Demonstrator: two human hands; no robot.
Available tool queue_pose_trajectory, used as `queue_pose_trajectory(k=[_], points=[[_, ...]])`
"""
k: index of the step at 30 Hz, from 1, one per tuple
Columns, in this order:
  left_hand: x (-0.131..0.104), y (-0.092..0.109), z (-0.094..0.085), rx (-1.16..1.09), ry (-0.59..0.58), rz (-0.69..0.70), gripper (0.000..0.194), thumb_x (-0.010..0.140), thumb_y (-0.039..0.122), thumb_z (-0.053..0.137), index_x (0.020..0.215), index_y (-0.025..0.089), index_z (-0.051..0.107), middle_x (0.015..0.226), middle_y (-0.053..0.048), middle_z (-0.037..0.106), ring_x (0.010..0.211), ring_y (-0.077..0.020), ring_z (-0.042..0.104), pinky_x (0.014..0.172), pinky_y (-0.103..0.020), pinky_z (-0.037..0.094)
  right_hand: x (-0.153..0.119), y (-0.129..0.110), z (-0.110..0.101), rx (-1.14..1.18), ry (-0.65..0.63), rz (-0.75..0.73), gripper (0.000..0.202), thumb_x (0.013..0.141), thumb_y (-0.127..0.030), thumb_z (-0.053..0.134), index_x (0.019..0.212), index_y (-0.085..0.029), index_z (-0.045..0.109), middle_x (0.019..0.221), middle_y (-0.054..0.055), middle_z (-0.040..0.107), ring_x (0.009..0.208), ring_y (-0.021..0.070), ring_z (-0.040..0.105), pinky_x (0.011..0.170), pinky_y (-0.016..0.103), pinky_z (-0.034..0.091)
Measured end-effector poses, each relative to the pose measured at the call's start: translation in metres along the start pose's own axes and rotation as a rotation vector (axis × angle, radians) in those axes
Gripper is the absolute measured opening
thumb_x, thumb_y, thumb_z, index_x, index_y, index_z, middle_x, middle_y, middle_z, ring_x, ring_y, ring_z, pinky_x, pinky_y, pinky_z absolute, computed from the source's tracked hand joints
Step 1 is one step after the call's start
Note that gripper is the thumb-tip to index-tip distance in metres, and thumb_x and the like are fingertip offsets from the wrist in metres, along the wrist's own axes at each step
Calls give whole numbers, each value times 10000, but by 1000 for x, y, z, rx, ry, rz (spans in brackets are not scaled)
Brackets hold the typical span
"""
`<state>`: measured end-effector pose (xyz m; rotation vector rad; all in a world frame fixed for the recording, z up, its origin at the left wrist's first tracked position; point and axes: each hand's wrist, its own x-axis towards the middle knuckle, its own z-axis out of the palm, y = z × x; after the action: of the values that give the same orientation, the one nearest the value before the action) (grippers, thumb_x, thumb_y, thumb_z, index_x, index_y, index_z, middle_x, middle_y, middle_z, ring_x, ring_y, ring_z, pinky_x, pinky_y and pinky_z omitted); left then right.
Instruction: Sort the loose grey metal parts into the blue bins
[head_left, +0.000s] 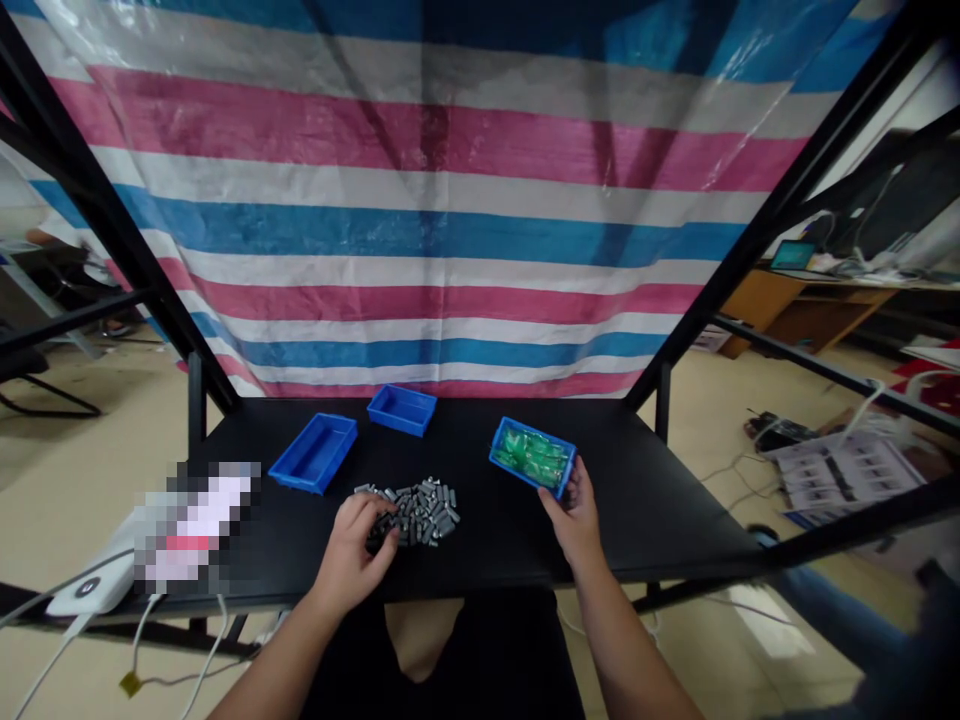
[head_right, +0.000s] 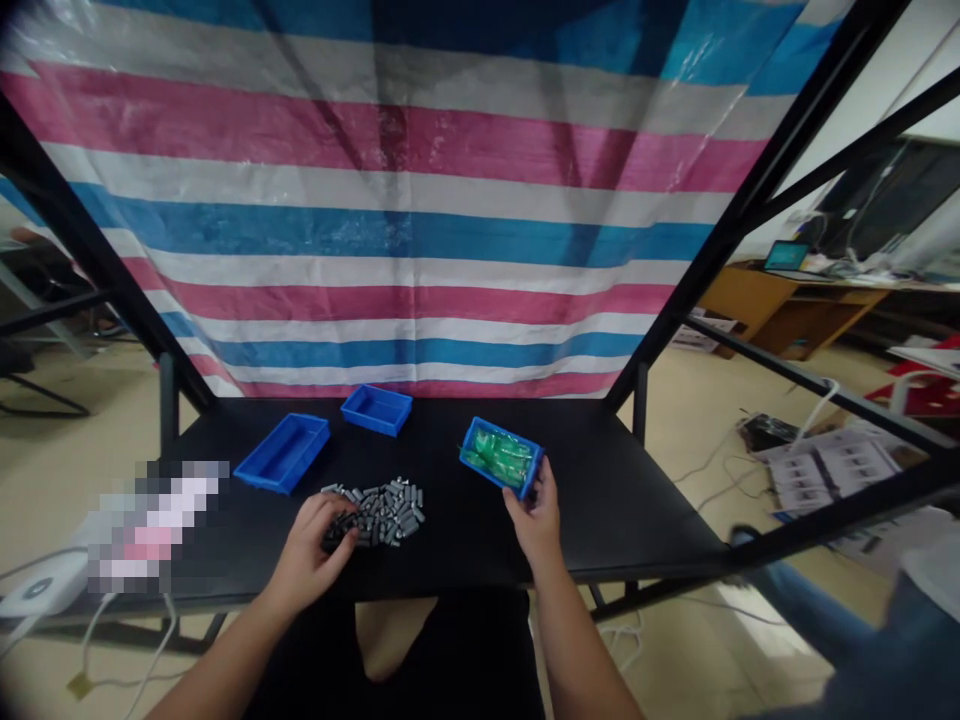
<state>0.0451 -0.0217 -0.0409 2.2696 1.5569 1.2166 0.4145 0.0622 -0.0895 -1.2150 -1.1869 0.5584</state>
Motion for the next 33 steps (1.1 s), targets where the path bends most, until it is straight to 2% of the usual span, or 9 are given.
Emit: queue_pose_trajectory(k=[4,8,11,14,17,20,23,29,33], points=[[-1,-3,-4,-17,7,-3,252,877,263,604,1126,234,583,1156,-102,596,1132,-284,556,969,-460,484,-9,-4,-14,63,-100,41,806,799,-440,750,1496,-250,395,1303,128,589,1154,259,617,993,457,529],[-4,9,-2,20,-65,107,342,836,278,633,1174,238,590,1217,-117,595,1206,-322,532,1031,-526,443,-17,0,-22,30,-181,26,697,767,-423,796,1370,-243,496,1182,96,613,1147,254,607,984,460,541],[-2,34,13,-3,-139,200,381,825,270,622,1204,250,601,1264,-111,607,1289,-330,507,1094,-543,413,-21,-1,-21,-22,-210,-16,641,738,-417,825,1273,-243,519,1133,76,604,1094,247,624,982,472,544],[7,62,37,-18,-224,250,514,806,273,618,1317,261,565,1399,-104,561,1403,-339,424,1179,-573,335,-23,-6,-20,-158,-207,-51,660,704,-423,851,1235,-237,505,1103,72,604,1038,255,635,971,498,539],[16,76,58,5,-255,253,609,795,227,598,1398,241,513,1476,-101,516,1460,-329,361,1225,-590,259,-23,-15,-22,-257,-210,-63,716,657,-457,875,1214,-227,488,1077,78,613,987,271,640,907,498,560],[20,77,66,8,-243,240,605,785,217,599,1386,222,527,1466,-110,532,1466,-330,356,1240,-604,211,-20,-25,-28,-260,-256,-105,675,665,-475,868,1172,-233,495,1064,74,610,978,269,642,903,483,564],[19,74,65,14,-274,255,634,787,231,610,1413,225,512,1500,-111,503,1483,-339,326,1243,-622,171,-18,-37,-35,-314,-277,-202,550,737,-467,823,1145,-233,540,1094,84,584,1026,272,621,958,487,539],[19,75,63,46,-392,336,749,786,273,651,1502,290,431,1629,-81,324,1521,-358,239,1227,-661,151,-24,-52,-36,-459,-212,-288,462,805,-445,764,1160,-232,558,1157,115,558,1065,299,602,919,475,543],[19,74,65,49,-412,347,757,790,269,655,1510,301,426,1626,-83,333,1516,-357,256,1229,-665,135,-27,-47,-38,-471,-173,-283,476,783,-471,774,1129,-236,546,1104,103,565,1006,293,606,875,458,546]])
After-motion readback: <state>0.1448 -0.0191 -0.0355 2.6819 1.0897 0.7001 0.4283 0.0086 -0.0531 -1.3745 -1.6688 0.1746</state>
